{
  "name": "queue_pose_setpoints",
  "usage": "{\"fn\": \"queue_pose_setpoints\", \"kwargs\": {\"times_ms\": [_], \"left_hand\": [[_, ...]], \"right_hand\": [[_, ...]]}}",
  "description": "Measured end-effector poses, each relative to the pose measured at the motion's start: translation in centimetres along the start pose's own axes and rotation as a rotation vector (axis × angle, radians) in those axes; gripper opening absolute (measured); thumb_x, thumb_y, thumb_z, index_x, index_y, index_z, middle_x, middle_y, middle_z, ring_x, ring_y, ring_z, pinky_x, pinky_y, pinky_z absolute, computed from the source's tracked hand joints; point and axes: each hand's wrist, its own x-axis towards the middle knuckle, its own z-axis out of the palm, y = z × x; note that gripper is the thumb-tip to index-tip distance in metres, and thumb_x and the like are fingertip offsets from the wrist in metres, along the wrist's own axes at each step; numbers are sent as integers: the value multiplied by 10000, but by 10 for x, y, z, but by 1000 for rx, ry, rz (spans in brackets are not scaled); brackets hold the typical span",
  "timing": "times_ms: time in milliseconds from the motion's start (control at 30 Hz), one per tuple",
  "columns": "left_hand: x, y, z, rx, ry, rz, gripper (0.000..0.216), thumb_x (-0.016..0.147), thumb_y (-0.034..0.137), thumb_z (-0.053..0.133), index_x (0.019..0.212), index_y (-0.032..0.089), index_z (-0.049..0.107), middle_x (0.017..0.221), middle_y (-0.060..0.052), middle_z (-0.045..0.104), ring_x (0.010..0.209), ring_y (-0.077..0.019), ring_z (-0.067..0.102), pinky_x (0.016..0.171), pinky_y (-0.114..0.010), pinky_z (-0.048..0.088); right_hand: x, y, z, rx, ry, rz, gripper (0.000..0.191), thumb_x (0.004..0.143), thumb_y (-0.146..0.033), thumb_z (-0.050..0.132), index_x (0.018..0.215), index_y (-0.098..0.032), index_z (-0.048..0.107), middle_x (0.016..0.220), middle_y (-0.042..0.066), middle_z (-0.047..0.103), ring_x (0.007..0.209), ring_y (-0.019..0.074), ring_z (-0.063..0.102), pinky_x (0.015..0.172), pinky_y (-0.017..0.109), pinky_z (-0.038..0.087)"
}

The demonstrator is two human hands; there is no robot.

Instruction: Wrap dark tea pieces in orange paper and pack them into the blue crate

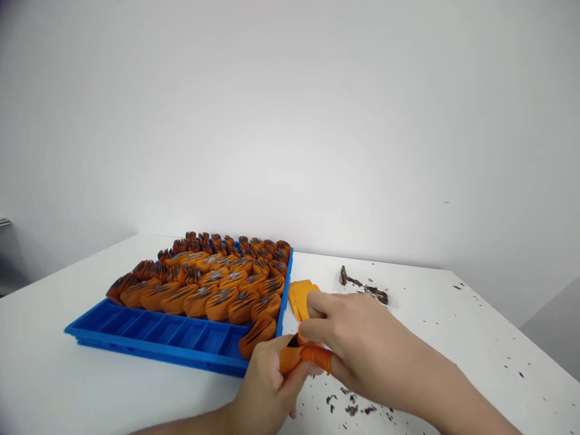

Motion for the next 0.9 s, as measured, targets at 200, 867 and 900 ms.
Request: {"fn": "queue_pose_setpoints", "kwargs": {"times_ms": [200,867,900], "left_hand": [[0,-2,0,-21,5,17,240,978,373,705,902,164,797,744,-14,732,384,-65,546,366,-151,374],[-8,-19,23,165,-389,314,145,816,208,749,955,189,708,688,-6,802,573,-160,765,637,-192,570],[-9,-21,23,206,-415,355,141,825,218,750,959,194,713,692,2,805,565,-146,755,636,-180,564]], "right_hand": [[0,10,-11,118,113,23,201,977,-419,756,1010,-248,654,971,27,625,748,161,562,602,281,420],[83,-8,18,418,339,-292,153,991,-132,679,858,-206,679,951,23,672,774,130,614,632,242,448],[97,-12,24,400,303,-302,143,954,-95,705,866,-207,693,945,11,682,798,129,630,654,236,451]]}}
